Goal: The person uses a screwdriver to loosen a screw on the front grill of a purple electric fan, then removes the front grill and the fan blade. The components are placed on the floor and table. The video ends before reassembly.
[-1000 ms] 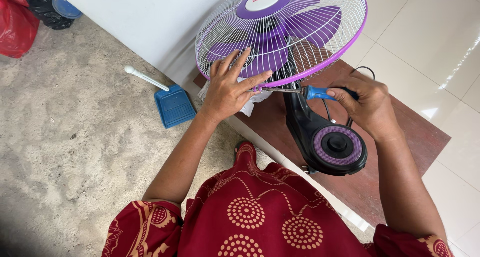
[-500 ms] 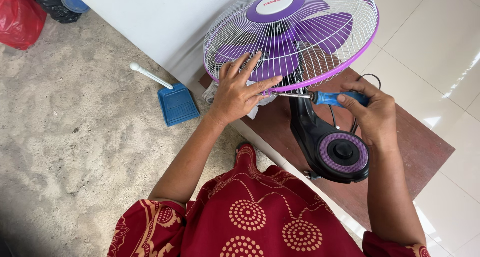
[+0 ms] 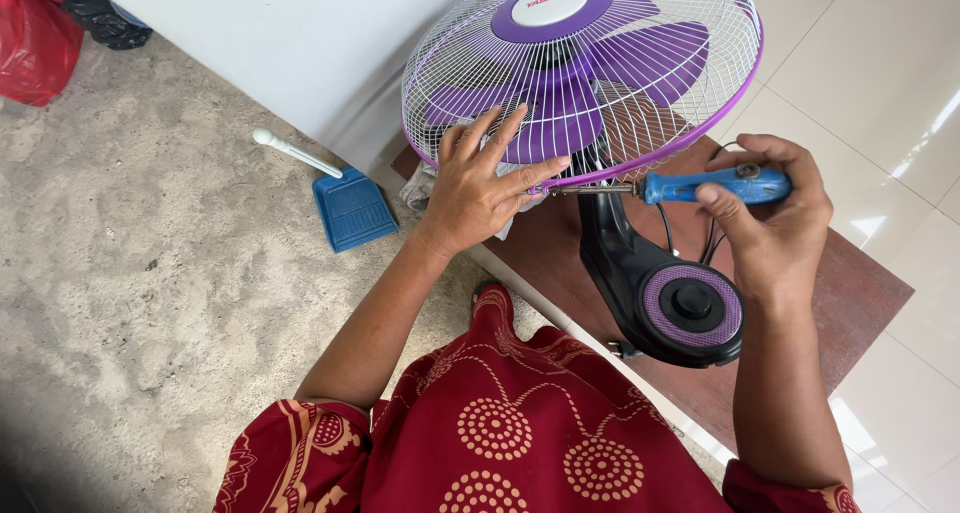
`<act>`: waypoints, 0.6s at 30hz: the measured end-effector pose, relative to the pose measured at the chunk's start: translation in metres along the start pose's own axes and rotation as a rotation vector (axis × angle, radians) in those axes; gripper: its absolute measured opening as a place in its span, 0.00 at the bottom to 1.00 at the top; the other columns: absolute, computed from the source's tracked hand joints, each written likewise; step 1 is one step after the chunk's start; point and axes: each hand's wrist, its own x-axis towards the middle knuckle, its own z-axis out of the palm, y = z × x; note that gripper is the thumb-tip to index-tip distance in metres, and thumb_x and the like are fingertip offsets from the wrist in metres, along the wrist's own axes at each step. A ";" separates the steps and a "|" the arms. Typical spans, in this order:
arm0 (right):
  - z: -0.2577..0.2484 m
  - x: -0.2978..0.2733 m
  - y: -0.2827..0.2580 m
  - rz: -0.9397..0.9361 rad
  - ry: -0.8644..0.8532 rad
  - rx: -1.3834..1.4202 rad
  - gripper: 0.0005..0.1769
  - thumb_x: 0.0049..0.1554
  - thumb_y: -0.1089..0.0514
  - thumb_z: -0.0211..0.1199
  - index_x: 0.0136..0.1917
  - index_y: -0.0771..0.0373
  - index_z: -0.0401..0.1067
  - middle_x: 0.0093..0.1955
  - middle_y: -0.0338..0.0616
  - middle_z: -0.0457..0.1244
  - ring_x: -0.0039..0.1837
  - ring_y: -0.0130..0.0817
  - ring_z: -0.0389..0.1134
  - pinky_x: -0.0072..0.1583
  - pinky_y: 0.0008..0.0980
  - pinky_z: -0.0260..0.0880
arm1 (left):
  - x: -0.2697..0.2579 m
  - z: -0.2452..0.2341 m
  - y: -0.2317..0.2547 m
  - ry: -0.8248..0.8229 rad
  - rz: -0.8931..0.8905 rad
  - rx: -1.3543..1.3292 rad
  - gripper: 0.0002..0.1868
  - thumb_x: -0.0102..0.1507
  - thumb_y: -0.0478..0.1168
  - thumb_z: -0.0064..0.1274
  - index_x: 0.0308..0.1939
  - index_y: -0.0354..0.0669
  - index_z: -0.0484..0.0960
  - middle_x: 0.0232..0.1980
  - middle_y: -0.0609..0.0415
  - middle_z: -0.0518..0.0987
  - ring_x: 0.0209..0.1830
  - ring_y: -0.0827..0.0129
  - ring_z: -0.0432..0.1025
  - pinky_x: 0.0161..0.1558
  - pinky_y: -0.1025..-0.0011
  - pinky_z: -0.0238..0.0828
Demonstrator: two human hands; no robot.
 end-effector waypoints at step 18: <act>-0.019 0.009 0.020 0.037 -0.215 0.232 0.13 0.66 0.63 0.60 0.63 0.65 0.63 0.54 0.44 0.64 0.50 0.26 0.68 0.49 0.25 0.72 | -0.001 -0.004 0.000 -0.019 -0.026 -0.017 0.36 0.57 0.45 0.72 0.64 0.88 0.75 0.80 0.54 0.63 0.77 0.54 0.60 0.74 0.50 0.54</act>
